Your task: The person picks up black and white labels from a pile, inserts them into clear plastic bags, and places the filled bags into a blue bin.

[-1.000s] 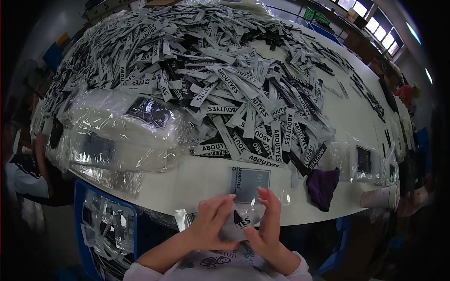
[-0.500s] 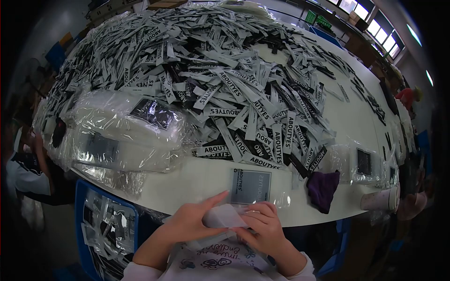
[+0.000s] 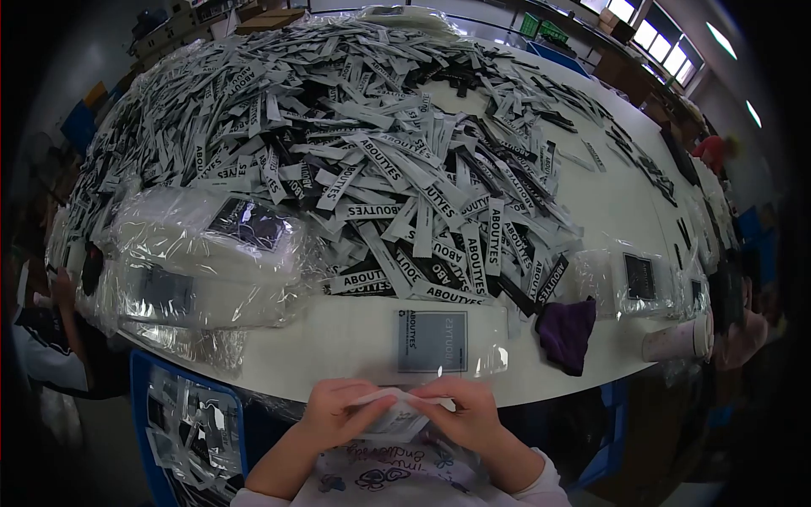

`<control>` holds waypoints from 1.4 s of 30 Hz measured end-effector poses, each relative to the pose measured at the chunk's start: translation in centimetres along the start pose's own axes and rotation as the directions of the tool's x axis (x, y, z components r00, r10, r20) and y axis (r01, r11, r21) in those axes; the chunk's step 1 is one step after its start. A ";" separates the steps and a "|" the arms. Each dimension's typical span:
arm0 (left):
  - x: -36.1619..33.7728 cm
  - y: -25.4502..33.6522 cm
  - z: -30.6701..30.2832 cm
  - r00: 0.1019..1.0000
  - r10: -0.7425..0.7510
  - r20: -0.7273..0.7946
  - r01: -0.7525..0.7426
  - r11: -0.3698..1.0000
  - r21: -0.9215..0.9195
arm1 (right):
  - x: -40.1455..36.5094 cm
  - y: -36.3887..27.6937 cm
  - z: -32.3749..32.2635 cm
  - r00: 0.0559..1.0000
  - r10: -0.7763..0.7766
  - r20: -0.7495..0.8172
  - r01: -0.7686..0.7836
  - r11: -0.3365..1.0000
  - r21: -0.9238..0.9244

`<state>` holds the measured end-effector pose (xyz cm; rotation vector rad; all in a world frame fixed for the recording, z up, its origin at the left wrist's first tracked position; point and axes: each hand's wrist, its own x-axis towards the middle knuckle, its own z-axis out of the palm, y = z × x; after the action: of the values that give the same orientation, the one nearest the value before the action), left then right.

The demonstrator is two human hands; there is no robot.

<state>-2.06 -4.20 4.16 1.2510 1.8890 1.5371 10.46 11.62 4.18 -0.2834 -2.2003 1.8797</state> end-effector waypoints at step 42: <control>2.6 -4.1 6.9 0.933 0.221 0.284 -0.345 0.777 0.527 | 1.0 6.2 -10.4 0.704 -0.174 -0.689 0.136 0.985 -0.110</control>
<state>0.26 1.88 -1.18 1.9537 2.1704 0.9119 12.59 22.73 -0.33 -0.6706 -1.6730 1.3091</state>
